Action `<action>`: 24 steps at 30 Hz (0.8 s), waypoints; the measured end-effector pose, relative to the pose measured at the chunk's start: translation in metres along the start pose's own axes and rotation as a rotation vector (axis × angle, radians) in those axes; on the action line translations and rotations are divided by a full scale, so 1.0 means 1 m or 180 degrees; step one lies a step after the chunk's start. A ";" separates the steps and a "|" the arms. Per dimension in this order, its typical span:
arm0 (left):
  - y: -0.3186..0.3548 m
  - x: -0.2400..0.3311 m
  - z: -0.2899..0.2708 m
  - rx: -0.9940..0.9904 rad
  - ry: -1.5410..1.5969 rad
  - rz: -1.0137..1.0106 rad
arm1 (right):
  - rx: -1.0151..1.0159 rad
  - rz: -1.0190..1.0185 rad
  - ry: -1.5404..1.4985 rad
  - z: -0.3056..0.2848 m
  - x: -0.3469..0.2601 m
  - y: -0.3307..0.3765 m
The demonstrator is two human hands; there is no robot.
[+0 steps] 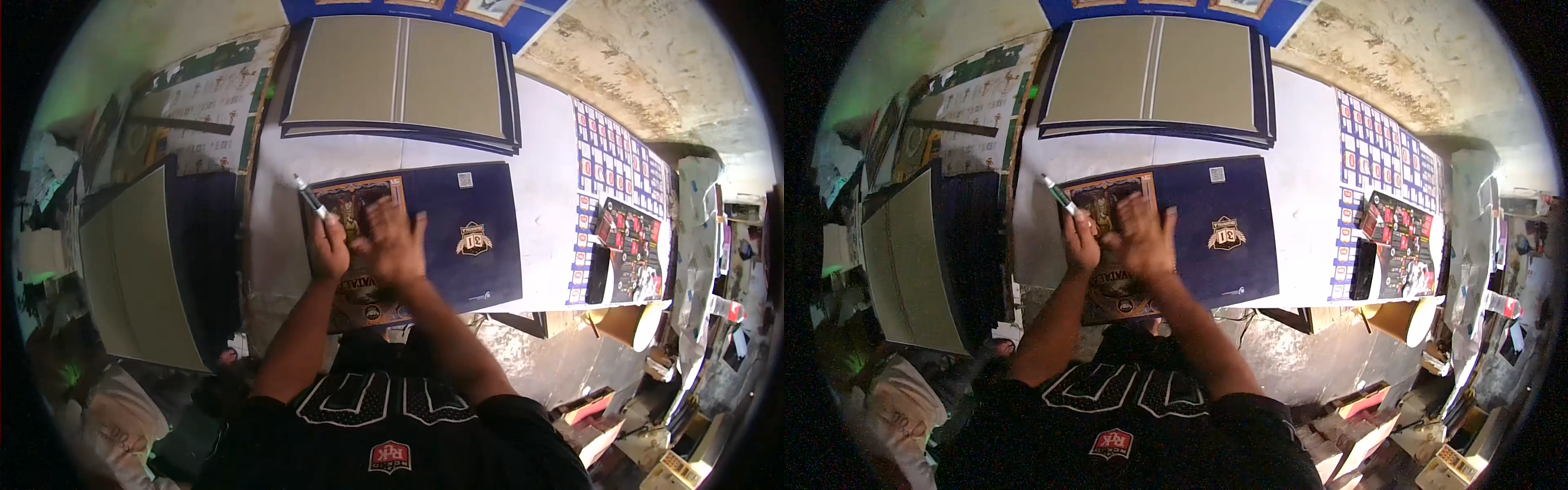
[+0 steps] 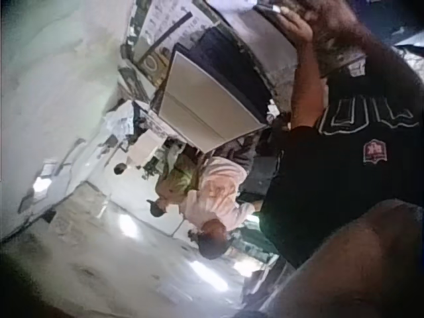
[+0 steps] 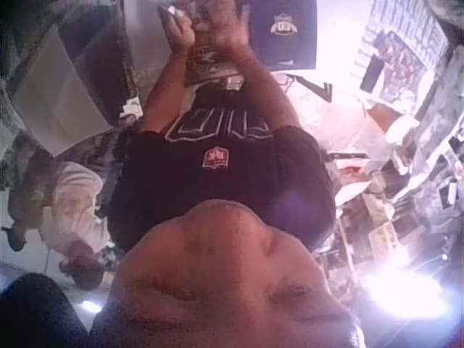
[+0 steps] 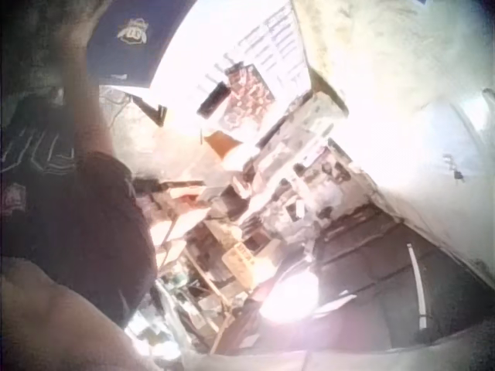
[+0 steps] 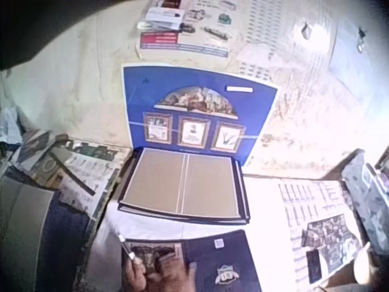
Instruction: The person marks the edges and corners of a cardboard book cover using a marker, folds the cover at the creases, and stacks it with other items.
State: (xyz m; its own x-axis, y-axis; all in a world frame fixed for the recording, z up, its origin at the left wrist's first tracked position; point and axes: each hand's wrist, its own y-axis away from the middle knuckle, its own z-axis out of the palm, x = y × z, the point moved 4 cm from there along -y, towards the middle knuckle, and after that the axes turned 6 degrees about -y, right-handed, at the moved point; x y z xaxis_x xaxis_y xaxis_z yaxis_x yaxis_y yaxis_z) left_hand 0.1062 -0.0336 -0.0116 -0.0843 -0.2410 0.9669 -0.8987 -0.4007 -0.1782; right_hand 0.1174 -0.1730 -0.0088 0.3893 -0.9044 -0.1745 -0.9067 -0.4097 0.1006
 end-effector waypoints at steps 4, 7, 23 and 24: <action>-0.009 0.000 -0.005 0.0276 0.0334 -0.0019 | 0.0446 0.0619 -0.0410 0.016 0.122 0.008; 0.007 -0.051 -0.013 0.0132 0.0060 -0.0629 | 0.0657 0.1807 -0.0222 -0.055 0.225 -0.001; -0.032 0.012 -0.080 0.0707 -0.0200 -0.0333 | 0.0388 -0.1473 -0.0920 -0.008 -0.095 -0.038; -0.037 0.019 -0.068 0.0516 -0.0148 -0.0222 | 0.0154 -0.1556 -0.0844 -0.003 -0.102 -0.022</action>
State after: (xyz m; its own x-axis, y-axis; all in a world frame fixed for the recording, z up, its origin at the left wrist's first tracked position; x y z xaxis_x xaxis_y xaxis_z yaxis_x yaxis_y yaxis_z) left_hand 0.1081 0.0370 0.0261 -0.0009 -0.2468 0.9691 -0.8202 -0.5542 -0.1419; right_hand 0.0984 -0.0715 0.0099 0.7179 -0.5471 -0.4305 -0.6397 -0.7624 -0.0979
